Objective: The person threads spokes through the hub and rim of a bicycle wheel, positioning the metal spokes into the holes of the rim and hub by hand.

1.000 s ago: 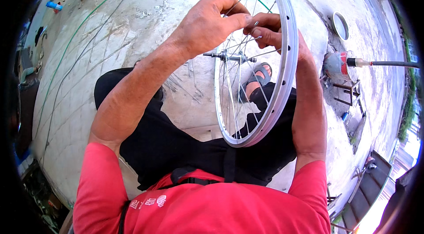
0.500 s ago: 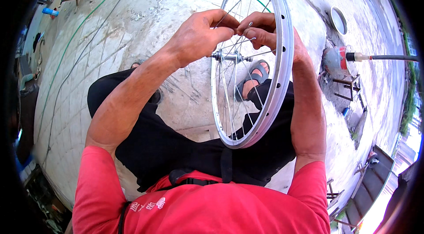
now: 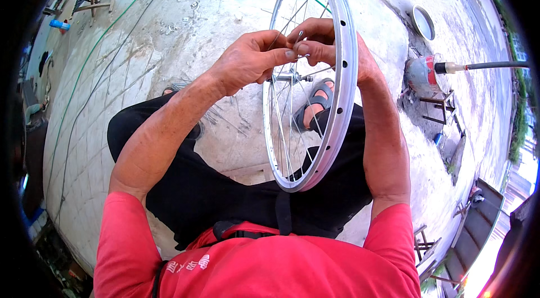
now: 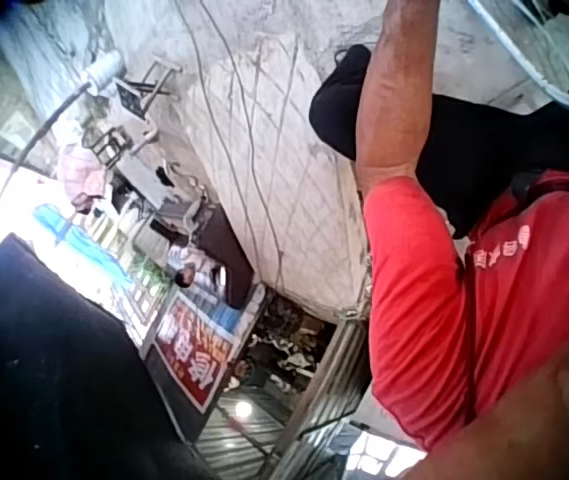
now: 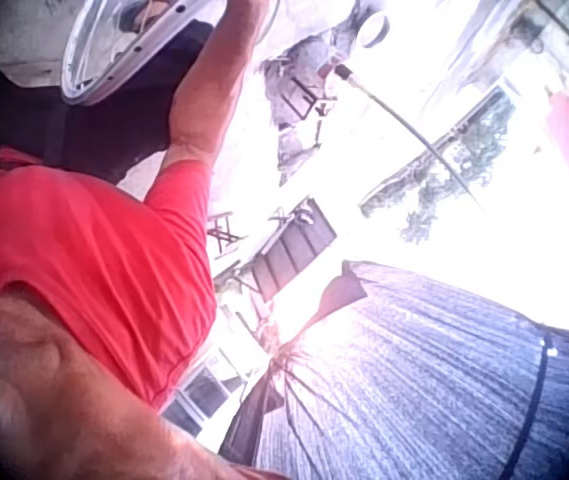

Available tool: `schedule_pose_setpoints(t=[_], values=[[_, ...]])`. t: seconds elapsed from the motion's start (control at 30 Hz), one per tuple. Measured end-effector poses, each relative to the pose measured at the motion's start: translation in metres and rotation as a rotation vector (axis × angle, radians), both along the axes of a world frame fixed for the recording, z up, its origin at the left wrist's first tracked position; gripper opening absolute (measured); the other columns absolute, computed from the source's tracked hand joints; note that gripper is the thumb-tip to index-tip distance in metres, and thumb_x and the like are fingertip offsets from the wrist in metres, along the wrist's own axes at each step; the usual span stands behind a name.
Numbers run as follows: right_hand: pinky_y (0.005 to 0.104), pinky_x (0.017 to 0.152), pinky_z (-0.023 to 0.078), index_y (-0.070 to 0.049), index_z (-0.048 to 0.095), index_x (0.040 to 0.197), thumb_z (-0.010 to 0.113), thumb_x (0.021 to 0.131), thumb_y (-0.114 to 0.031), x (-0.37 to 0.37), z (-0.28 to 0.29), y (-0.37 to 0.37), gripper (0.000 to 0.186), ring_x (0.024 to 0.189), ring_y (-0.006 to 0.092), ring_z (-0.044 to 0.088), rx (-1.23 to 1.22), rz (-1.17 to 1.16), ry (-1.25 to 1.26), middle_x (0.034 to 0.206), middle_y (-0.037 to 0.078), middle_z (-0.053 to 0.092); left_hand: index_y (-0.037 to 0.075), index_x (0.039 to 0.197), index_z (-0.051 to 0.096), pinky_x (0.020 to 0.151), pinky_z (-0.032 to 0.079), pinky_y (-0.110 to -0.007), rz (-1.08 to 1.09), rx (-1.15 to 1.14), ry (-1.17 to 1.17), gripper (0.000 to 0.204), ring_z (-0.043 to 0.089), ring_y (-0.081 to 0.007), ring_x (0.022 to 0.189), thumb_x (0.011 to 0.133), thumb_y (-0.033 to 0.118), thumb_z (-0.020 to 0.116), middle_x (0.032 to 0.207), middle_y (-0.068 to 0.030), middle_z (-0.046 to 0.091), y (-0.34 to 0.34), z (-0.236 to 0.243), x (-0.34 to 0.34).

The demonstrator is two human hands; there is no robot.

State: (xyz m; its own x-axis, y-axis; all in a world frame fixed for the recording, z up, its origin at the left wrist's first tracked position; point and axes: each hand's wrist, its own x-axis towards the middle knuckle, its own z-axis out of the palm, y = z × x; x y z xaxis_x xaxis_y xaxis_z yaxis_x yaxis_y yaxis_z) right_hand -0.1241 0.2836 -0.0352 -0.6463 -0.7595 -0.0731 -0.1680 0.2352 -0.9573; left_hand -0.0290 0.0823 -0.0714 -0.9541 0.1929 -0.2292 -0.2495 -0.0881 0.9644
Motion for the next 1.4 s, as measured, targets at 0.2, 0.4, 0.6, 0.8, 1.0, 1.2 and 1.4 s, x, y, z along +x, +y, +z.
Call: schedule_pose_setpoints(t=[0.2,0.4,0.6,0.8,1.0,1.2,1.4], values=[[0.0301,0.066,0.052,-0.007,0.073,0.113,0.084,0.080,-0.035,-0.002,-0.006,0.000,0.045,0.070,0.0135,0.063,0.010,-0.002,0.018,0.083,0.006,0.070,0.002,0.109,0.064,0.047,0.034,-0.020,0.012,-0.021,0.005,0.035,0.046,-0.0056,0.055,0.093,0.032,0.071,0.068,0.0006,0.052,-0.003,0.001,-0.006],[0.0275,0.061,0.043,-0.005,0.070,0.119,0.086,0.076,-0.036,0.003,0.002,0.000,0.056,0.063,0.0113,0.059,0.096,-0.045,0.079,0.072,0.006,0.065,0.001,0.110,0.064,0.043,0.027,-0.019,0.082,0.025,-0.012,0.026,0.039,-0.0041,0.048,0.097,0.023,0.068,0.065,0.0024,0.051,-0.002,-0.002,-0.010],[0.0270,0.058,0.042,-0.002,0.069,0.120,0.083,0.075,-0.035,0.017,0.012,-0.003,0.058,0.061,0.0109,0.059,0.165,-0.070,0.151,0.072,0.007,0.066,0.002,0.109,0.065,0.042,0.025,-0.021,0.063,0.062,-0.103,0.021,0.037,-0.0025,0.048,0.097,0.019,0.066,0.067,0.0031,0.053,-0.004,-0.002,-0.012],[0.0296,0.060,0.049,0.000,0.071,0.114,0.083,0.077,-0.035,0.037,0.019,-0.004,0.053,0.070,0.0143,0.059,0.179,-0.069,0.201,0.100,0.011,0.069,0.002,0.103,0.064,0.042,0.025,-0.020,-0.001,0.108,-0.162,0.021,0.038,-0.0028,0.049,0.095,0.021,0.070,0.068,0.0029,0.054,-0.010,-0.003,-0.003],[0.0305,0.061,0.050,-0.001,0.071,0.112,0.082,0.079,-0.034,0.040,0.019,0.001,0.048,0.067,0.0151,0.058,0.149,-0.021,0.293,0.101,0.011,0.071,0.002,0.102,0.064,0.041,0.027,-0.020,-0.009,0.095,-0.163,0.026,0.039,-0.0020,0.048,0.095,0.026,0.071,0.083,-0.0028,0.067,-0.010,-0.012,0.000],[0.0378,0.078,0.058,0.001,0.070,0.110,0.083,0.076,-0.023,0.050,0.031,-0.004,0.044,0.091,0.0298,0.072,0.203,-0.046,0.341,0.098,0.018,0.073,0.005,0.099,0.062,0.039,0.028,-0.019,0.034,0.222,-0.184,0.026,0.040,-0.0015,0.047,0.096,0.030,0.070,0.084,-0.0032,0.067,-0.016,-0.026,-0.006],[0.0385,0.078,0.058,-0.001,0.069,0.108,0.083,0.076,-0.018,0.055,0.022,-0.009,0.039,0.089,0.0292,0.072,0.133,-0.017,0.266,0.097,0.018,0.073,0.006,0.096,0.058,0.038,0.028,-0.019,0.051,0.374,-0.235,0.024,0.042,-0.0018,0.045,0.096,0.027,0.070,0.071,0.0018,0.057,-0.014,-0.035,-0.019]])
